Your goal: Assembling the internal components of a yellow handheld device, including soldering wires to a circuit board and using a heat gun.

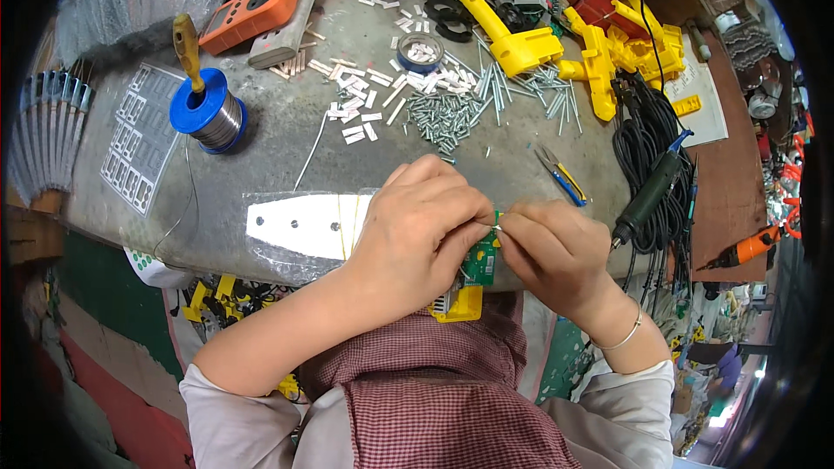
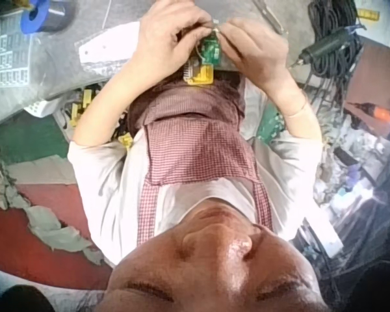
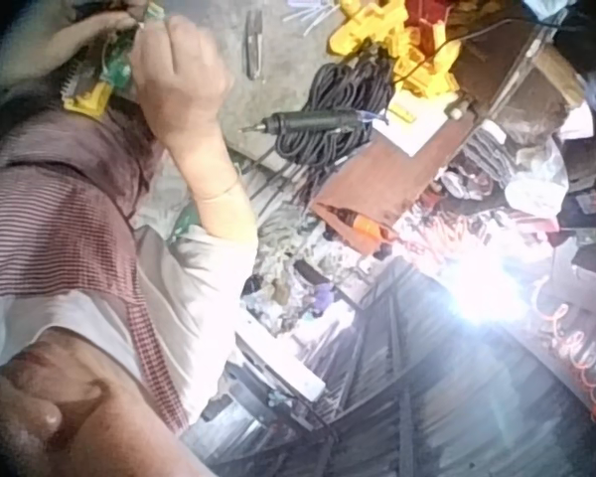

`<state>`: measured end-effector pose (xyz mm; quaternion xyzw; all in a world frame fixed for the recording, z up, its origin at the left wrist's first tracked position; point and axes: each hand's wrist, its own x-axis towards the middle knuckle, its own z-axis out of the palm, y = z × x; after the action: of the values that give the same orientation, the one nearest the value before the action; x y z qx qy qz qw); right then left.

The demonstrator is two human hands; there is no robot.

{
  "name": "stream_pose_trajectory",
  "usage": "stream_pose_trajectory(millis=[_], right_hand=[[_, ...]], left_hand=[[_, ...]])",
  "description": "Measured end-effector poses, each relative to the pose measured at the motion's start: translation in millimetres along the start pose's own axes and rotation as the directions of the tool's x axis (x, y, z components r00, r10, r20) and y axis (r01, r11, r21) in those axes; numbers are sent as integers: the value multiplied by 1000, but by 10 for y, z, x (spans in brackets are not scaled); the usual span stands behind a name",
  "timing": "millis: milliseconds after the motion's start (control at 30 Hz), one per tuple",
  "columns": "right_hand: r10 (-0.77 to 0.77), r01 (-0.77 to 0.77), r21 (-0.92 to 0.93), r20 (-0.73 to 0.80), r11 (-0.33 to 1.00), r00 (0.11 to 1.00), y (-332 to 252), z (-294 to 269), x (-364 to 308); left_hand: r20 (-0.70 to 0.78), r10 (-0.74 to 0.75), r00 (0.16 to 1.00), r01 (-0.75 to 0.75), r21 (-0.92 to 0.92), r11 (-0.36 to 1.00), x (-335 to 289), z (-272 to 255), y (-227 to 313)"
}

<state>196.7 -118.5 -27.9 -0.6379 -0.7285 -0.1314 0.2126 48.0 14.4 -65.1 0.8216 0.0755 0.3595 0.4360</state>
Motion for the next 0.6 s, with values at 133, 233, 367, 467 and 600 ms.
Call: stream_pose_trajectory(millis=[133, 233, 367, 467, 600], right_hand=[[51, -58, 170, 45, 984, 998, 44, 26, 7], [182, -218, 415, 125, 883, 975, 50, 23, 14], [453, -720, 606, 567, 337, 688, 28, -66, 44], [430, -814, 577, 719, 67, 545, 50, -127, 92], [364, -747, 369, 700, 553, 615, 169, -347, 295]], left_hand=[[-12, 53, 999, -53, 13, 999, 12, 26, -40], [36, 217, 976, -220, 222, 950, 44, -10, -29], [66, 444, 894, -421, 463, 780, -12, 78, -45], [26, 437, 899, -385, 522, 761, -46, 134, 11], [41, 158, 987, -162, 387, 908, -34, -40, 78]])
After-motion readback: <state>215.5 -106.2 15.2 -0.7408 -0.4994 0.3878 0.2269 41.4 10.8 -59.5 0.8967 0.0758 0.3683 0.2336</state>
